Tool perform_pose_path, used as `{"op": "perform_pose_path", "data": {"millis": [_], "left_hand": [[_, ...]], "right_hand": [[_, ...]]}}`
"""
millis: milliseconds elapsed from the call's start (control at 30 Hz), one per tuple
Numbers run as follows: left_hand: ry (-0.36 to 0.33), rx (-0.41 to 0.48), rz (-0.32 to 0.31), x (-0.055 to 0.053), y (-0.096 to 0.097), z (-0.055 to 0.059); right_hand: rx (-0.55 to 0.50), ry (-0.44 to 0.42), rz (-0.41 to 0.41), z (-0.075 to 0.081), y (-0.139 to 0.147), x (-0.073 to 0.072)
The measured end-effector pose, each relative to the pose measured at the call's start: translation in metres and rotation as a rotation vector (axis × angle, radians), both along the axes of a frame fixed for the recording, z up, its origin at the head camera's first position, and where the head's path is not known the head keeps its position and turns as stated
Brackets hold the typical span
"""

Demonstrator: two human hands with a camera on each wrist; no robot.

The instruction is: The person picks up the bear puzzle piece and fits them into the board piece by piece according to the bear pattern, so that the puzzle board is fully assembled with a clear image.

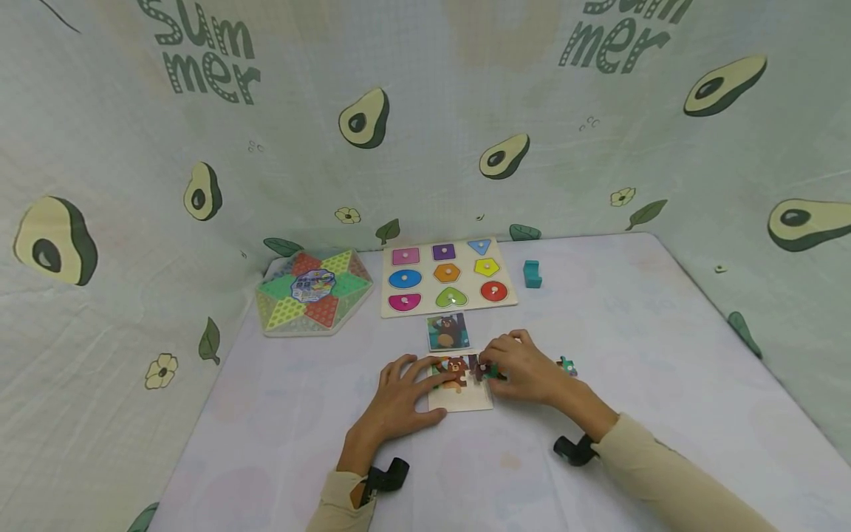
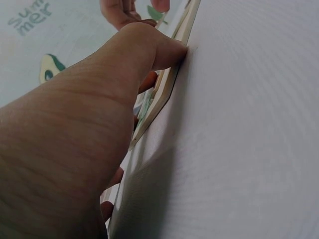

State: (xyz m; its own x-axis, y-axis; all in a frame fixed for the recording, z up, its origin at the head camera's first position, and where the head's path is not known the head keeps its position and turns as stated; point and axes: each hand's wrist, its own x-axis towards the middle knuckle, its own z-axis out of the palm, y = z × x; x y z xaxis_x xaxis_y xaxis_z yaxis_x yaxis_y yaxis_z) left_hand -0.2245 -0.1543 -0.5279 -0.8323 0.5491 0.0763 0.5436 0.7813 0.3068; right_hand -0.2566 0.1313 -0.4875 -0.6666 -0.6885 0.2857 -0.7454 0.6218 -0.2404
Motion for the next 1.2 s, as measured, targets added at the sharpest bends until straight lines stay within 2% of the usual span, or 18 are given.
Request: {"op": "perform_pose_path", "data": {"millis": [600,800,1033,1200], "left_hand": [[-0.011,-0.005,0.018,0.0,0.0,-0.001],[0.002,-0.016,0.005,-0.001,0.0,-0.001],[0.043,-0.005,0.003,-0.003,0.0,0.0],[0.012,0.003,0.002,-0.002,0.005,0.001]], "right_hand": [[0.005,-0.018,0.026,-0.007,-0.013,-0.001],[0.052,-0.022,0.012,-0.007,-0.015,0.001],[0.058,-0.016,0.031,-0.004,-0.013,0.003],[0.086,-0.042,0.032,-0.003,-0.008,0.006]]}}
